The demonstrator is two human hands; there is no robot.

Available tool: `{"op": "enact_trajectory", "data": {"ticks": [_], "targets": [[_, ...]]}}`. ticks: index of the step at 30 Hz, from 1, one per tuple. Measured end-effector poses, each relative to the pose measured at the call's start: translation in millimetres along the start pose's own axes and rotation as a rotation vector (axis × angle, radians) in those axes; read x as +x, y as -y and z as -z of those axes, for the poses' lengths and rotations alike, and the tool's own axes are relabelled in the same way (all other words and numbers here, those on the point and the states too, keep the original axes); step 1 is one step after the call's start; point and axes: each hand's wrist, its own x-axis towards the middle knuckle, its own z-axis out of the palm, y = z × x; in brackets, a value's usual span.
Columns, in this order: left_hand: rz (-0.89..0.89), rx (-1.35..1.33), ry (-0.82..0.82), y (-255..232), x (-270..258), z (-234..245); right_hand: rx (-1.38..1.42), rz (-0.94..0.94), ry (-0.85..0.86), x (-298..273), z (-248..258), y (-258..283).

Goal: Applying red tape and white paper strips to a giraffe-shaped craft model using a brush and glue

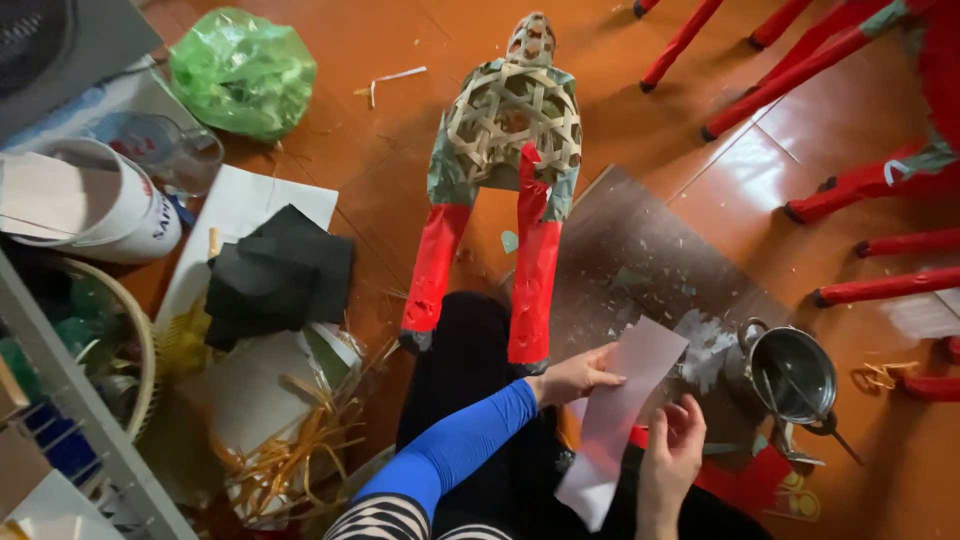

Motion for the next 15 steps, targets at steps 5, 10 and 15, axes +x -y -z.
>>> {"op": "enact_trajectory", "data": {"ticks": [5, 10, 15], "targets": [[0.082, 0.123, -0.053, 22.4, -4.0, 10.6, 0.030, -0.194, 0.173, 43.3, -16.8, -63.8], [0.042, 0.206, -0.002, 10.7, -4.4, -1.2, 0.320, -0.072, 0.073, 108.7, -35.5, -48.7], [0.104, 0.919, -0.337, 86.3, 37.9, 57.8, 0.355, 0.035, -0.328, 239.9, -35.8, -77.0]]}}
